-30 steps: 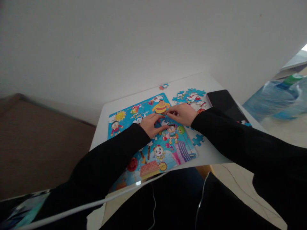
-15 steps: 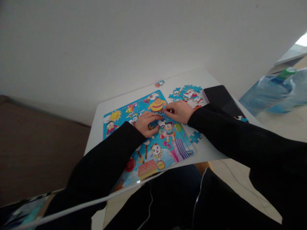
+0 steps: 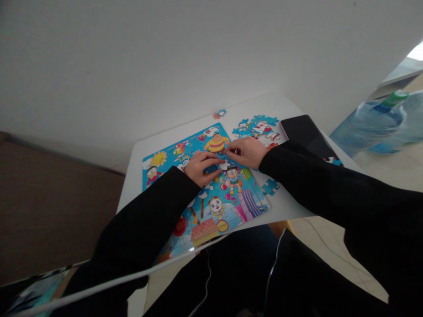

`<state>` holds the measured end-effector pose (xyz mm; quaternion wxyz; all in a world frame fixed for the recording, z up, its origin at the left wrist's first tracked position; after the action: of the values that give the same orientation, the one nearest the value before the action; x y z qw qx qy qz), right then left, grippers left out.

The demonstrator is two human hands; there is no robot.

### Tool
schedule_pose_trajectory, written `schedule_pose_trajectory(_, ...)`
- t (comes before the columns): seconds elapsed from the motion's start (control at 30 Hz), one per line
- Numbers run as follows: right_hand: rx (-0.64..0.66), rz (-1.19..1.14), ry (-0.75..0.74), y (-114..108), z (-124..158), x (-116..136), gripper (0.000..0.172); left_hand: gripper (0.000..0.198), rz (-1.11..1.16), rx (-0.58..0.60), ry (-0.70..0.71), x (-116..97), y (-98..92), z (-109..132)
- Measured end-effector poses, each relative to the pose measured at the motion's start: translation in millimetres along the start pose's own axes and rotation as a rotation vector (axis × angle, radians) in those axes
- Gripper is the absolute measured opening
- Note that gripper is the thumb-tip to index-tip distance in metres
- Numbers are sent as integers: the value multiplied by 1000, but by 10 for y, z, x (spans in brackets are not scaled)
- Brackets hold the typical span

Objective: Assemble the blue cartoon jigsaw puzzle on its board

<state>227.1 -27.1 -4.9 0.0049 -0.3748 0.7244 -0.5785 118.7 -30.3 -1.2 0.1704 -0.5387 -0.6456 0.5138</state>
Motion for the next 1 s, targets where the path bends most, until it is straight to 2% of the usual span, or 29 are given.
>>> schedule_pose_trajectory(0.2, -10, 10, 3, 7, 6, -14, 36, 27, 37, -62, 48, -24, -59, 2)
schedule_pose_trajectory(0.63, -5, 8, -18, 14, 5, 6, 36, 29, -42, -142, 135, -119, -82, 17)
schedule_pose_trajectory(1.0, -3, 12, -16, 12, 10, 1, 33, 19, 66, -122, 68, -39, -107, 21)
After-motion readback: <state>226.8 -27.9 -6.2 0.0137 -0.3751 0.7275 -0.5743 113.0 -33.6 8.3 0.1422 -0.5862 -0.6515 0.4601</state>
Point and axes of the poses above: each hand's wrist, its own z-axis away from the middle knuckle, its own y-axis out of the palm, x = y × z, the point moved 9 cm from there along -z, towards the middle knuckle, and after that the axes turned 11 degrees about -y, right-handed, at the moved point
